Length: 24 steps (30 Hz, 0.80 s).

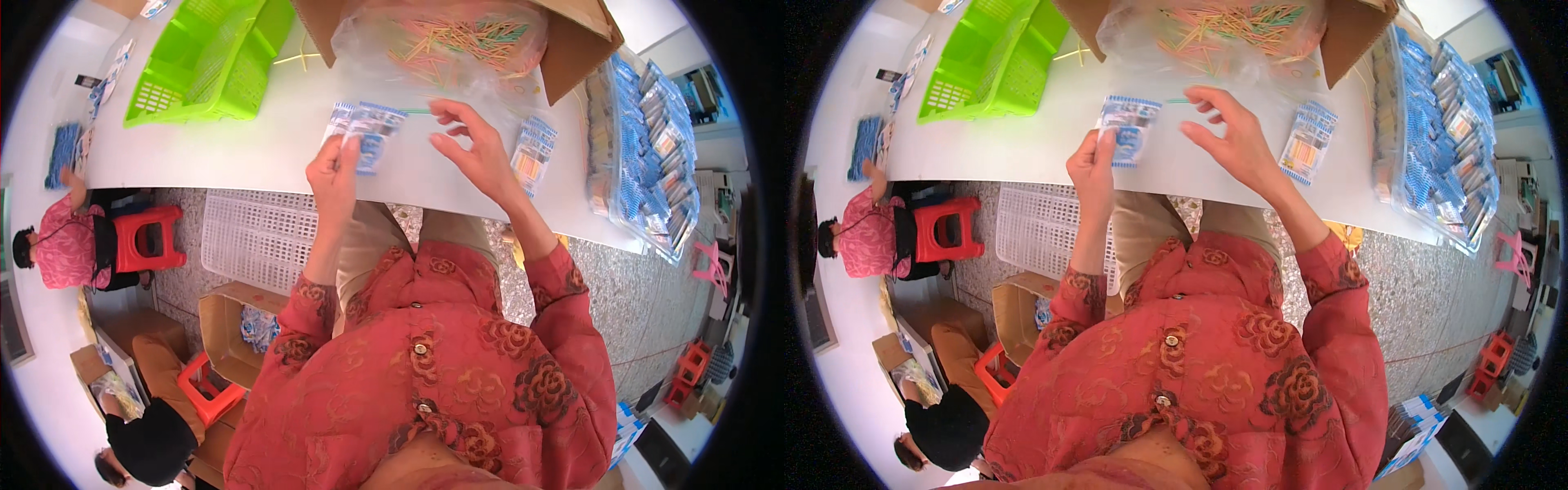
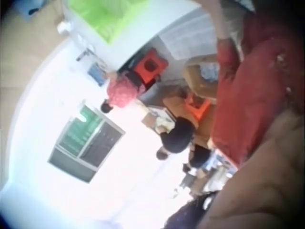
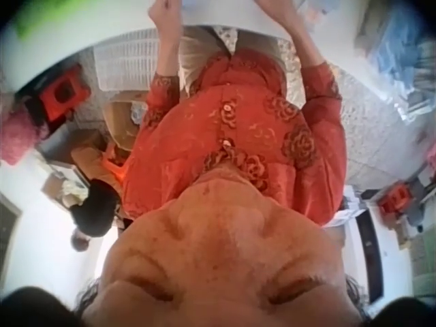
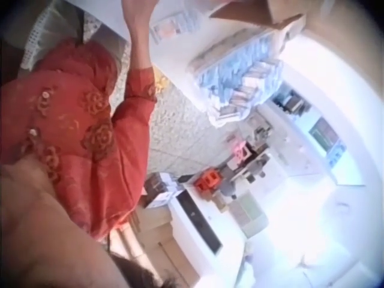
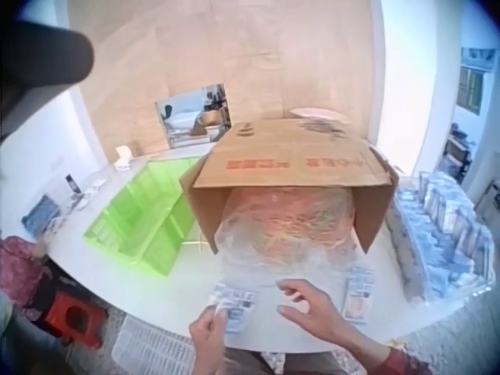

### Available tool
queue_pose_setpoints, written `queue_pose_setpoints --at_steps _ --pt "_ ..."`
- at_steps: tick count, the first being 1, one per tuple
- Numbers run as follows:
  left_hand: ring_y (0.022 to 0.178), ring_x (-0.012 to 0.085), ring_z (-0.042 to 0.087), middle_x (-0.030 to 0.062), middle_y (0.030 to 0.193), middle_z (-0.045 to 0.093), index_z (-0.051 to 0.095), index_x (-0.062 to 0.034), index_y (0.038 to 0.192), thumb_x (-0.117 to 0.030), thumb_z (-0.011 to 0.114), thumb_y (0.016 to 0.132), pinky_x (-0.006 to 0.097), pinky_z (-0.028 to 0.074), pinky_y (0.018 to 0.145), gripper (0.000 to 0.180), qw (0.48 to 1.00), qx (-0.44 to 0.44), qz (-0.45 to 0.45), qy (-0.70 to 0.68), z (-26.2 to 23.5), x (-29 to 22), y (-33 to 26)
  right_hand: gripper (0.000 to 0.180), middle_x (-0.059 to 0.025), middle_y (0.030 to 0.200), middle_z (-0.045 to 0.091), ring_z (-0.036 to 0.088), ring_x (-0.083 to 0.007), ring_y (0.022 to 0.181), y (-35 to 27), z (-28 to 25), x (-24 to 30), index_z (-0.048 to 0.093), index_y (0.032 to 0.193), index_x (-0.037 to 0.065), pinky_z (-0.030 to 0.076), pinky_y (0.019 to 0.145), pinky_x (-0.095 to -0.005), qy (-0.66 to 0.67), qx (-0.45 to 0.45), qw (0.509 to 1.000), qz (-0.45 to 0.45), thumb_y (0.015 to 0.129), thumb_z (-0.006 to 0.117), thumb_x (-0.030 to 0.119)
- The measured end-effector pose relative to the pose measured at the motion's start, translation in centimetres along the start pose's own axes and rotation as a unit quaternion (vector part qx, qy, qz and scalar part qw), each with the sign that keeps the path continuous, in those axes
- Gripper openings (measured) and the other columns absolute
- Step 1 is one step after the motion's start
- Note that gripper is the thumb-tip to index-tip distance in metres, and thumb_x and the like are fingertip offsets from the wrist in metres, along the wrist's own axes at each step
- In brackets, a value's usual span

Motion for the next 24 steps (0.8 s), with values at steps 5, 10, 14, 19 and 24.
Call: queue_pose_setpoints --at_steps 5,10,14,19,24 --pt "0.070 0.0052 0.049 0.0006 0.078 0.061 0.065 0.0036 0.089 -0.012 0.060 0.089 0.021 0.040 0.064 0.017 0.994 0.070 0.035 -0.082 2.6 -3.0 -2.5 0.017 -0.0054 0.084 0.063 0.056 -0.0133 0.078 2.1 0.4 1.3 0.066 0.092 0.001 0.044 0.067 -0.0267 0.015 0.175 0.983 0.058 0.084 0.065 0.015" --pt "0.070 0.0071 0.054 0.0034 0.078 0.063 0.066 0.0030 0.085 -0.005 0.065 0.082 0.023 0.042 0.062 0.009 0.989 0.132 0.056 -0.024 2.6 -3.1 -2.2 0.021 -0.0103 0.070 0.058 0.052 -0.0179 0.063 2.2 -0.5 2.7 0.064 0.085 -0.002 0.041 0.059 -0.0318 -0.096 0.179 0.979 -0.018 0.083 0.066 0.018" --pt "0.065 0.0091 0.056 0.0046 0.074 0.063 0.065 0.0021 0.077 -0.001 0.069 0.076 0.023 0.043 0.059 0.005 0.983 0.164 0.068 0.044 2.6 -3.6 -2.0 0.021 -0.0133 0.070 0.056 0.052 -0.0254 0.063 1.9 -0.5 3.3 0.063 0.085 -0.002 0.041 0.057 -0.0341 -0.141 0.181 0.971 -0.071 0.083 0.065 0.018" --pt "0.063 0.0089 0.055 0.0038 0.072 0.062 0.065 0.0007 0.074 -0.001 0.070 0.076 0.023 0.042 0.057 0.006 0.983 0.165 0.072 0.023 2.8 -3.6 -2.3 0.018 -0.0140 0.074 0.058 0.053 -0.0270 0.066 1.6 -0.7 3.9 0.063 0.087 -0.002 0.042 0.059 -0.0345 -0.133 0.178 0.972 -0.072 0.083 0.065 0.016" --pt "0.063 0.0083 0.055 0.0036 0.071 0.062 0.065 0.0003 0.074 -0.001 0.071 0.075 0.023 0.042 0.057 0.006 0.983 0.166 0.076 0.017 3.0 -3.8 -2.5 0.016 -0.0131 0.078 0.060 0.055 -0.0227 0.069 1.6 -0.8 4.2 0.064 0.090 -0.001 0.044 0.062 -0.0321 -0.121 0.192 0.972 -0.069 0.082 0.065 0.013"
Point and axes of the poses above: each hand's wrist, its own y-axis towards the middle knuckle, its own z-axis out of the palm, x = y × z, the point moved 2 cm from there along y, towards the middle knuckle
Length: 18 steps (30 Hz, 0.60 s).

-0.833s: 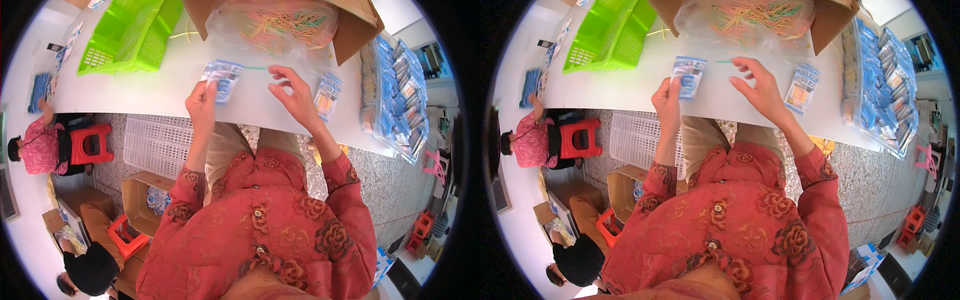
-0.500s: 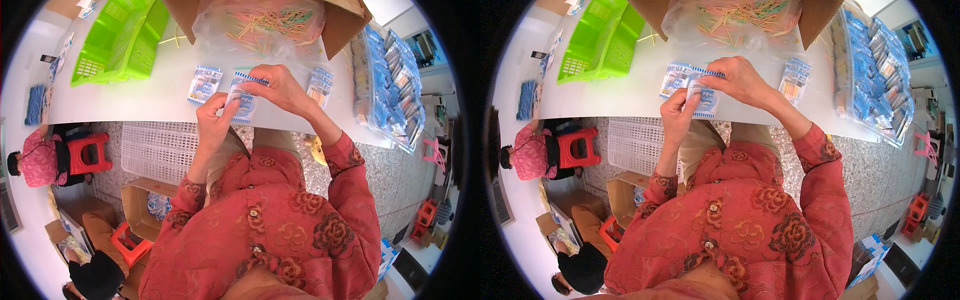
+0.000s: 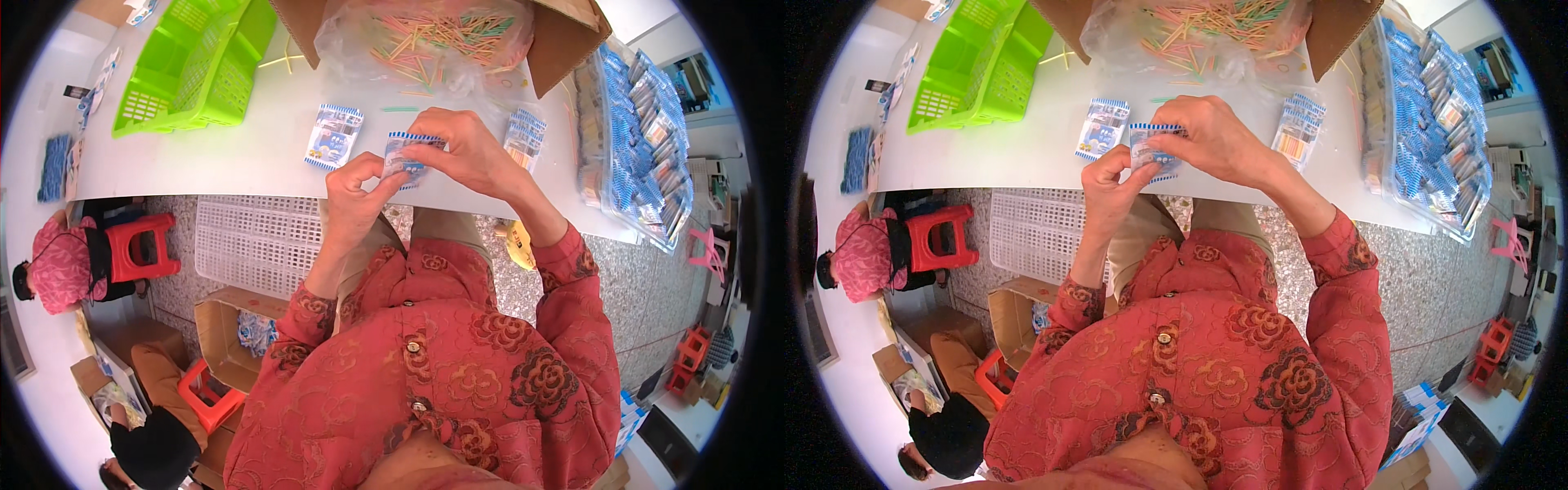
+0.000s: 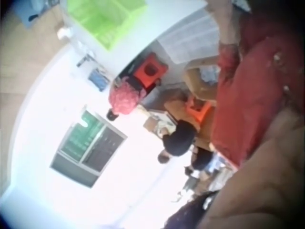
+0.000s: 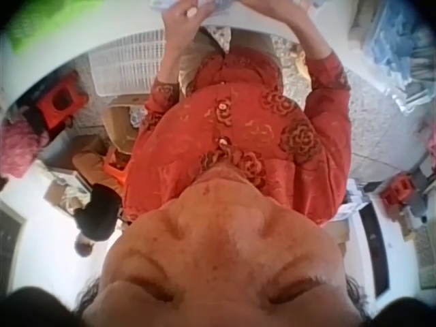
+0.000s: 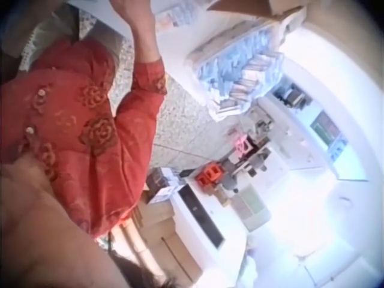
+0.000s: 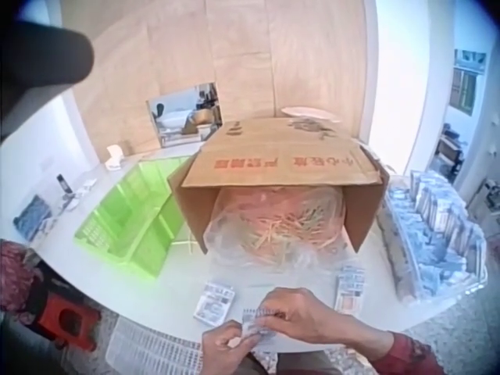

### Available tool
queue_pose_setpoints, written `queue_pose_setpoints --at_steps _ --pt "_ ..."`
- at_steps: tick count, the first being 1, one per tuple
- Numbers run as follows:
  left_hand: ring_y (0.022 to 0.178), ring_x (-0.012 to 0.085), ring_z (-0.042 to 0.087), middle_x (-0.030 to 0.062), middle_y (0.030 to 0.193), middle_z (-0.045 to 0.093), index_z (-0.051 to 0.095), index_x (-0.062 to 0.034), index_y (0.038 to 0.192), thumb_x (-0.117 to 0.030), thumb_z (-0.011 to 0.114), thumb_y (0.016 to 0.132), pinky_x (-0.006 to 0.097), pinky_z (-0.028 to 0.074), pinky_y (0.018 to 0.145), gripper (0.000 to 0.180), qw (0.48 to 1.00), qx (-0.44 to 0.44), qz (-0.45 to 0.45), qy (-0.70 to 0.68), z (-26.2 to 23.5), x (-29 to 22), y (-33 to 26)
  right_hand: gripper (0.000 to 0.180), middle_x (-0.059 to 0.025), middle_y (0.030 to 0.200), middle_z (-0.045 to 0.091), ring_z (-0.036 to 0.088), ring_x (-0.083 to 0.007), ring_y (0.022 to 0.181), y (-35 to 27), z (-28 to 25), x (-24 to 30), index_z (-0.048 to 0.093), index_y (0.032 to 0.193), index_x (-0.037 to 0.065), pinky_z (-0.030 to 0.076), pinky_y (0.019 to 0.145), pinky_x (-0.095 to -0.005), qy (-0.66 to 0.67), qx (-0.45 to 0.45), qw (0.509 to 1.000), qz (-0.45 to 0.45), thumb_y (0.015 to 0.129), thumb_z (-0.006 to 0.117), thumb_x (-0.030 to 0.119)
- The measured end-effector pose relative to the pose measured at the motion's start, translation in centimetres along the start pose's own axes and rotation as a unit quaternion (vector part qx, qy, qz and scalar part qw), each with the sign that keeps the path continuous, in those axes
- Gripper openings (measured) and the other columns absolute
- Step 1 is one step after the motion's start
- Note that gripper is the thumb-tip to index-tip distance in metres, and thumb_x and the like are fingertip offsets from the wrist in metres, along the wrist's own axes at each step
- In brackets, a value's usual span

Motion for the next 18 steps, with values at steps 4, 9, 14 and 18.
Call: queue_pose_setpoints --at_steps 4,9,14,18 --pt "0.063 0.0079 0.055 0.0033 0.072 0.062 0.065 0.0003 0.075 0.000 0.072 0.074 0.023 0.041 0.056 0.007 0.999 -0.001 0.000 -0.042 -0.1 0.5 0.0 0.014 -0.0089 0.076 0.062 0.056 -0.0141 0.069 0.0 -0.5 0.2 0.066 0.089 -0.001 0.044 0.061 -0.0284 0.109 0.004 0.991 0.071 0.082 0.066 0.012" --pt "0.063 0.0076 0.055 0.0034 0.072 0.063 0.065 0.0000 0.075 0.000 0.072 0.074 0.023 0.041 0.056 0.007 1.000 0.010 0.004 -0.015 -0.1 0.1 -0.1 0.012 -0.0079 0.071 0.061 0.055 -0.0152 0.064 -0.1 -0.7 0.0 0.066 0.084 -0.001 0.044 0.058 -0.0289 0.063 0.002 0.996 0.056 0.082 0.066 0.011" --pt "0.063 0.0078 0.055 0.0031 0.071 0.062 0.064 -0.0004 0.072 0.001 0.074 0.071 0.023 0.041 0.055 0.010 0.999 -0.013 0.031 -0.036 0.0 0.5 0.0 0.011 -0.0124 0.075 0.059 0.055 -0.0224 0.066 -0.2 -0.6 0.8 0.063 0.085 -0.002 0.043 0.059 -0.0326 0.022 -0.021 0.999 -0.013 0.079 0.065 0.006" --pt "0.062 0.0077 0.055 0.0026 0.070 0.061 0.062 -0.0007 0.070 0.002 0.075 0.070 0.023 0.041 0.055 0.013 0.999 -0.017 0.030 -0.040 0.1 0.2 0.0 0.015 -0.0118 0.081 0.060 0.057 -0.0218 0.071 -0.4 -0.7 1.2 0.063 0.091 -0.001 0.044 0.063 -0.0325 0.025 -0.007 1.000 -0.003 0.077 0.065 0.003"
Point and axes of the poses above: each hand's wrist, its own y-axis towards the middle knuckle, its own z-axis out of the palm, x = y × z, the point moved 2 cm from there along y, towards the middle knuckle
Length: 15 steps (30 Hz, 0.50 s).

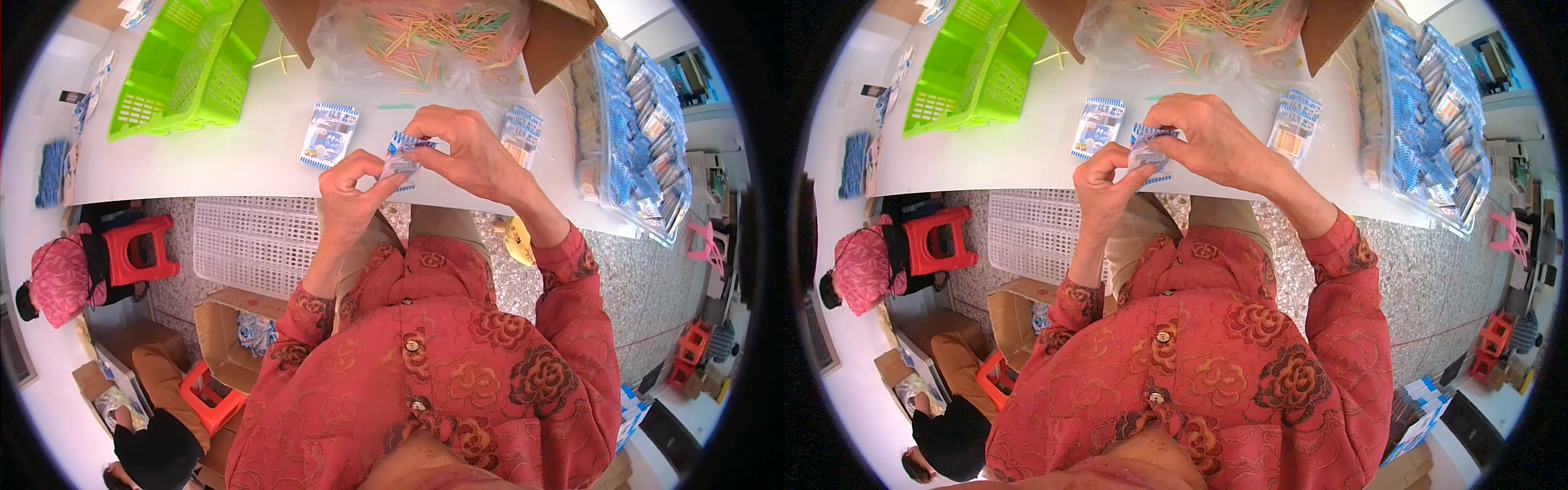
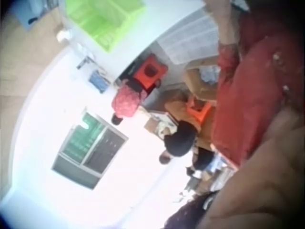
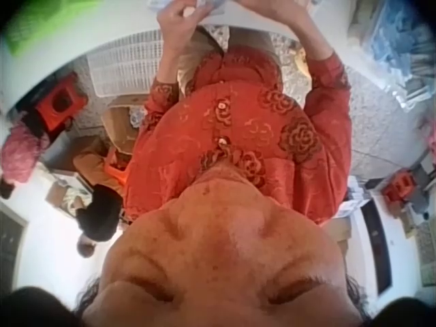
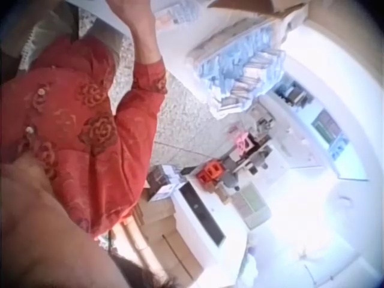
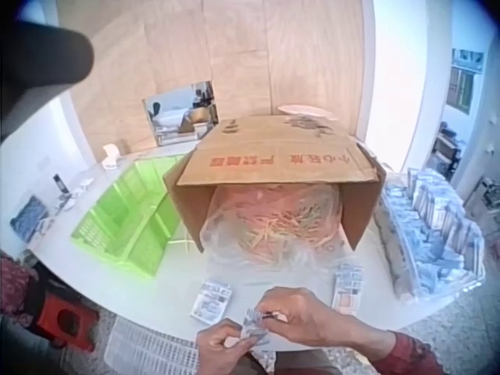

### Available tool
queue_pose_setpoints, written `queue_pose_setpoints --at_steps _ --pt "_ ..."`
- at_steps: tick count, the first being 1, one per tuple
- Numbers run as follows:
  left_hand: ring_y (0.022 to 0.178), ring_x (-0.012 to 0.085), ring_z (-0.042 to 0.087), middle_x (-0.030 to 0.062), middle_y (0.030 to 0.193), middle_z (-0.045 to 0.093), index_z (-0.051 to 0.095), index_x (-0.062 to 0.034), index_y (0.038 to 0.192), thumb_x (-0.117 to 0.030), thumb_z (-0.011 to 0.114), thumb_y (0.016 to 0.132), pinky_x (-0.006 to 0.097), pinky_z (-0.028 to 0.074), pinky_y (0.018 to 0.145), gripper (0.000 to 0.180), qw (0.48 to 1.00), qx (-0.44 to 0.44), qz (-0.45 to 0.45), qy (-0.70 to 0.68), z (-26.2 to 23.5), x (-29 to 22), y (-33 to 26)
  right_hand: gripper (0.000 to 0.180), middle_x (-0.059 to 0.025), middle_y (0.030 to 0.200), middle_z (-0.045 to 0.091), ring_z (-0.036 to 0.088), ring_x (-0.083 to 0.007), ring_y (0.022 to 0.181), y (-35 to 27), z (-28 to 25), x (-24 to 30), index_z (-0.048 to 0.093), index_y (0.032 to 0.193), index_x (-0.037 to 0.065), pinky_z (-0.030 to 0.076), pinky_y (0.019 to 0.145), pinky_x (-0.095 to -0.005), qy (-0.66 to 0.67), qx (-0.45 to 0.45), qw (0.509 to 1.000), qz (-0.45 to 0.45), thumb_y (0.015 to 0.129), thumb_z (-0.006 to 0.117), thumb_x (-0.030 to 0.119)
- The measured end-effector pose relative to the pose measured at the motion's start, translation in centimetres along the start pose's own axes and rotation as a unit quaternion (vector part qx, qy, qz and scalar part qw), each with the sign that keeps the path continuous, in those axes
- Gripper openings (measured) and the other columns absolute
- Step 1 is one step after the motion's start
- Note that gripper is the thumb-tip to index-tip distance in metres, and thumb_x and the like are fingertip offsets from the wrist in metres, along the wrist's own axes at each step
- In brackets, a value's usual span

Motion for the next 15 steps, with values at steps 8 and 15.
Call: queue_pose_setpoints --at_steps 8,15 --pt "0.064 0.0079 0.054 0.0016 0.070 0.059 0.059 -0.0012 0.070 0.003 0.074 0.069 0.022 0.040 0.057 0.016 0.999 -0.036 0.005 -0.033 -0.1 0.5 -0.2 0.036 -0.0060 0.098 0.062 0.058 -0.0166 0.074 -1.0 -1.1 2.2 0.062 0.105 0.007 0.046 0.061 -0.0264 -0.053 -0.170 0.981 -0.071 0.071 0.072 0.002" --pt "0.063 0.0102 0.054 0.0036 0.071 0.060 0.059 -0.0017 0.070 0.004 0.074 0.069 0.023 0.041 0.057 0.016 0.997 -0.054 0.050 0.025 0.5 -0.2 -0.2 0.032 -0.0066 0.099 0.061 0.060 -0.0211 0.070 -2.6 0.2 2.3 0.062 0.101 0.006 0.048 0.056 -0.0298 -0.149 -0.167 0.970 -0.097 0.071 0.070 0.001"
Point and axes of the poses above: each hand's wrist, its own y-axis towards the middle knuckle, its own z-axis out of the palm, x = y × z, the point moved 2 cm from there along y, towards the middle knuckle
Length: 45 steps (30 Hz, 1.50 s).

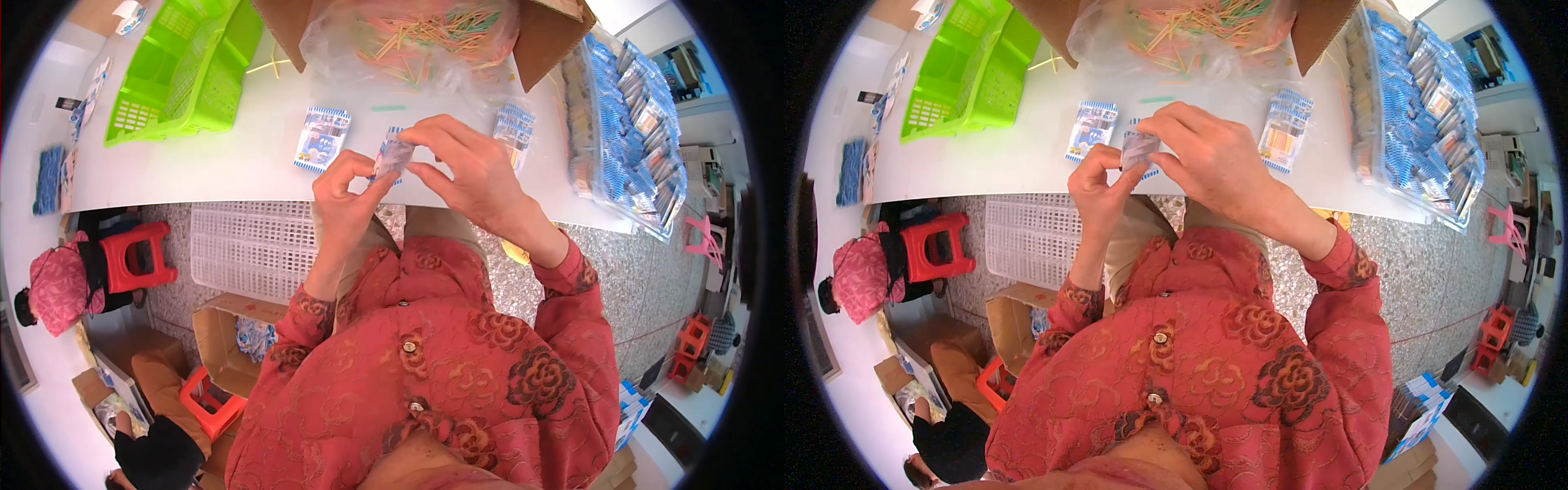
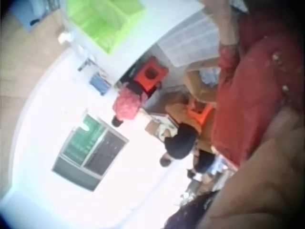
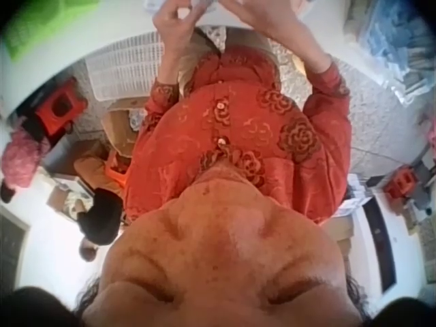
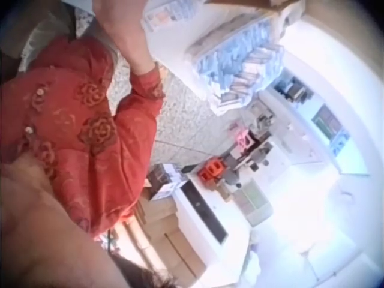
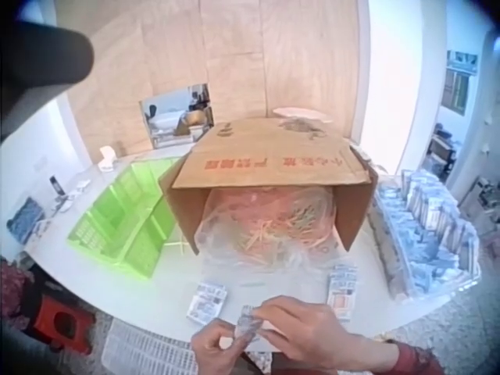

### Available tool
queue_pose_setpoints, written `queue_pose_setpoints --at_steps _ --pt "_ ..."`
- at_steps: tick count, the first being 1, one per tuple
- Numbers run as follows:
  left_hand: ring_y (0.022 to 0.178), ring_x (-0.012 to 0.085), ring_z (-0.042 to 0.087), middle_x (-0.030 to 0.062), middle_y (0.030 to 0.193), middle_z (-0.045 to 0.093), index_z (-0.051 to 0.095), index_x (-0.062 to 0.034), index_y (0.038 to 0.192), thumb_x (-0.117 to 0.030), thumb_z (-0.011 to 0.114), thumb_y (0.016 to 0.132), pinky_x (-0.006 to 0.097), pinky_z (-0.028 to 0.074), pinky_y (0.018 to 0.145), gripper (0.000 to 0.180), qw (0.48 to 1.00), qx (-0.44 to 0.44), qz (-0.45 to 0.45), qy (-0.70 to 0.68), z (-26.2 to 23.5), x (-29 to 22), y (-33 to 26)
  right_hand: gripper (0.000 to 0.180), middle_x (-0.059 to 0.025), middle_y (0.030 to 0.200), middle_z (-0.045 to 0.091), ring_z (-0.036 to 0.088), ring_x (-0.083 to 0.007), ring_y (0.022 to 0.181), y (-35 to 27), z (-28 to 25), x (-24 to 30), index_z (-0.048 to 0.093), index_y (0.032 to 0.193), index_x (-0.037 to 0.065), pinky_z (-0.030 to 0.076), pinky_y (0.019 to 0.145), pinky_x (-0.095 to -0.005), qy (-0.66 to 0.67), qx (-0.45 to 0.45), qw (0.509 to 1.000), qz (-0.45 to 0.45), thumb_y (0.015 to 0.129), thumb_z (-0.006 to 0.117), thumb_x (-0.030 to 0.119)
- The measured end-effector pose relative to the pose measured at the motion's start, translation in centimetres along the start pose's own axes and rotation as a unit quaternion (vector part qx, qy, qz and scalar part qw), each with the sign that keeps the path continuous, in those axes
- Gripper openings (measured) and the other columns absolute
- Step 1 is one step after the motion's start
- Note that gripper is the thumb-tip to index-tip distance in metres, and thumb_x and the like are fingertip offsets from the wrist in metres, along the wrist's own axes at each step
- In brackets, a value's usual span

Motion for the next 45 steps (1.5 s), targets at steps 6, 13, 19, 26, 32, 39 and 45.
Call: queue_pose_setpoints --at_steps 6,13,19,26,32,39,45 --pt "0.064 0.0120 0.056 0.0049 0.071 0.059 0.058 -0.0010 0.071 0.006 0.073 0.066 0.024 0.042 0.057 0.017 0.999 0.015 0.028 0.007 0.1 0.0 -0.8 0.015 -0.0082 0.085 0.061 0.060 -0.0255 0.070 -0.1 0.0 0.8 0.061 0.088 0.004 0.048 0.057 -0.0332 0.040 0.068 0.997 -0.007 0.074 0.067 0.003" --pt "0.068 0.0142 0.058 0.0067 0.075 0.062 0.061 -0.0002 0.075 0.009 0.070 0.065 0.024 0.044 0.059 0.017 0.999 0.035 0.034 -0.004 0.7 -0.4 -0.5 0.009 -0.0079 0.076 0.057 0.059 -0.0266 0.064 -0.6 0.6 0.8 0.058 0.081 0.003 0.046 0.054 -0.0355 0.026 0.094 0.995 0.011 0.077 0.065 0.006" --pt "0.071 0.0138 0.060 0.0073 0.078 0.064 0.064 0.0001 0.080 0.009 0.069 0.067 0.025 0.046 0.063 0.017 1.000 0.017 0.019 0.002 0.8 0.0 -0.5 0.008 -0.0092 0.073 0.055 0.058 -0.0269 0.068 -0.1 2.2 0.1 0.057 0.078 0.004 0.046 0.055 -0.0360 -0.051 0.042 0.997 -0.029 0.075 0.064 0.004" --pt "0.068 0.0082 0.055 0.0028 0.075 0.062 0.064 0.0010 0.079 0.003 0.071 0.072 0.021 0.043 0.061 0.010 0.989 -0.019 -0.094 -0.113 -0.3 4.0 -0.7 0.014 -0.0085 0.080 0.061 0.056 -0.0158 0.065 2.7 2.8 -2.5 0.062 0.093 0.001 0.045 0.057 -0.0269 0.214 0.076 0.968 0.109 0.080 0.062 0.006" --pt "0.071 0.0046 0.049 -0.0014 0.073 0.056 0.062 0.0010 0.075 0.007 0.069 0.074 0.020 0.042 0.065 0.009 0.985 0.027 -0.162 -0.054 -0.2 7.0 -1.2 0.017 -0.0126 0.080 0.063 0.057 -0.0165 0.063 7.1 5.3 -14.1 0.064 0.098 0.003 0.045 0.059 -0.0297 0.122 0.031 0.973 0.193 0.084 0.058 0.011" --pt "0.071 0.0092 0.055 0.0046 0.078 0.062 0.063 0.0034 0.076 0.006 0.071 0.072 0.021 0.043 0.064 0.009 0.988 0.052 -0.108 -0.096 0.2 9.6 -2.1 0.025 -0.0170 0.094 0.065 0.063 -0.0295 0.083 14.2 9.5 -22.2 0.063 0.102 0.005 0.048 0.073 -0.0418 -0.210 0.245 0.936 0.140 0.089 0.050 0.022" --pt "0.070 0.0095 0.055 0.0045 0.077 0.062 0.063 0.0025 0.076 0.007 0.069 0.072 0.022 0.043 0.063 0.008 0.988 0.057 -0.119 -0.081 0.1 8.7 -1.9 0.033 -0.0133 0.113 0.061 0.057 -0.0293 0.103 18.1 8.5 -23.9 0.055 0.117 0.008 0.045 0.090 -0.0379 0.676 0.055 0.691 0.251 0.093 0.047 0.029"
Point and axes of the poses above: each hand's wrist, its own y-axis towards the middle knuckle, its own z-axis out of the palm, x = y × z, the point moved 2 cm from there along y, towards the middle knuckle
